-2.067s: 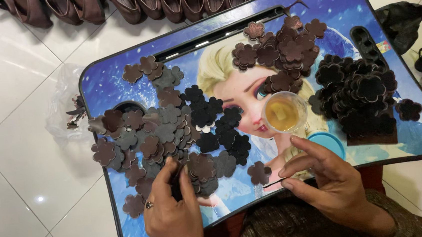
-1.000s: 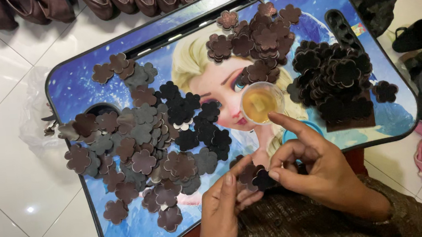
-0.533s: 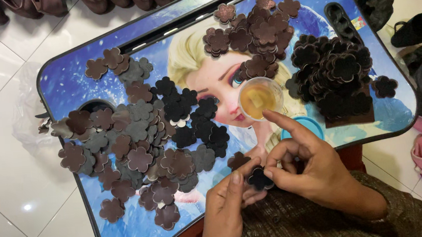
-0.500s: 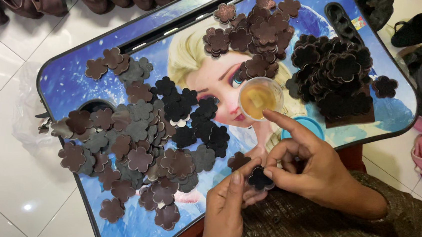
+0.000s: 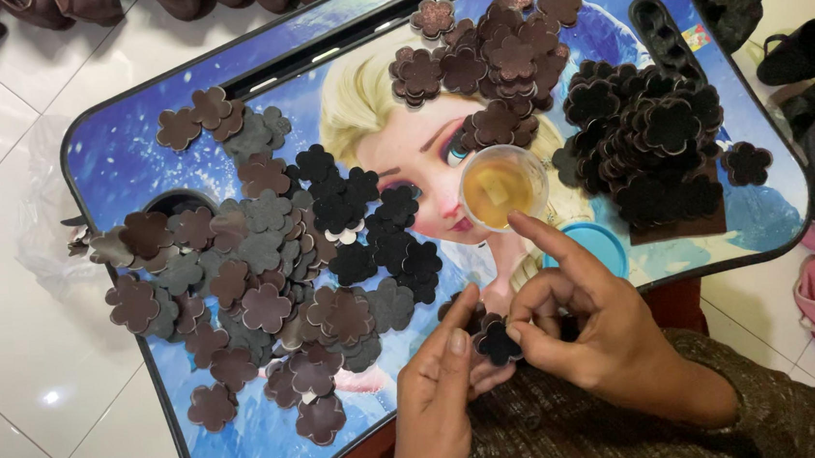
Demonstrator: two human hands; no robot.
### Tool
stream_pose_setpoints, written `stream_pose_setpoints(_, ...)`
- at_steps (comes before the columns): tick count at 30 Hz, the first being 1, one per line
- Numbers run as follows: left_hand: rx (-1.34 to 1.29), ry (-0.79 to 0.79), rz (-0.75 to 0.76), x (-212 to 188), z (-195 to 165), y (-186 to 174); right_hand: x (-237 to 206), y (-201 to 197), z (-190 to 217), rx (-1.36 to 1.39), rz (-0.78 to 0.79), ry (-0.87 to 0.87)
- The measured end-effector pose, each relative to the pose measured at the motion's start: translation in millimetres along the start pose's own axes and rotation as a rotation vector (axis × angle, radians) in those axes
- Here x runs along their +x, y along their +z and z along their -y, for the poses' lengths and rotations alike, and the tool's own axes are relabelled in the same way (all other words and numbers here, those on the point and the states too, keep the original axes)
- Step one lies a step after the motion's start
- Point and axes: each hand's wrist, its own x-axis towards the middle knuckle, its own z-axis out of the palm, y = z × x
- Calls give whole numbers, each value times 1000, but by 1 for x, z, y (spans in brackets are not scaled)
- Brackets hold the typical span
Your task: The person repeatedly picks up flower-shaped craft pieces, dips a finger into a small container of adhesive, applies it to the back of each piece, and places the piece onto a printed surface. The process is repeated continuously with pieces of different colors.
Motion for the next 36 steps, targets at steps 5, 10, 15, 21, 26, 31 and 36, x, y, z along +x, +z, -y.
stream_pose_setpoints(5, -33, 77, -8, 1, 3, 8, -3, 4, -2, 28, -17, 24)
stream_pose_setpoints(10, -76, 78, -88, 2, 2, 10, -4, -1, -3, 8, -30, -98)
stream_pose_setpoints(15, -27, 97, -116, -1, -1, 7, -6, -8, -5, 39, -61, -132)
stream_pose_setpoints(21, -49, 123, -90, -1, 1, 9, -5, 0, -11, -3, -45, -28)
stream_pose_setpoints(26, -89, 94, -151, -1, -2, 12, -2, 2, -13, 38, -58, -40)
stream_pose_setpoints(31, -10, 197, -210, 2, -3, 13, -1, 0, -12, 85, -26, -15)
stream_pose_setpoints(36, -21, 192, -236, 1, -1, 11, -4, -3, -11, 134, 39, -25)
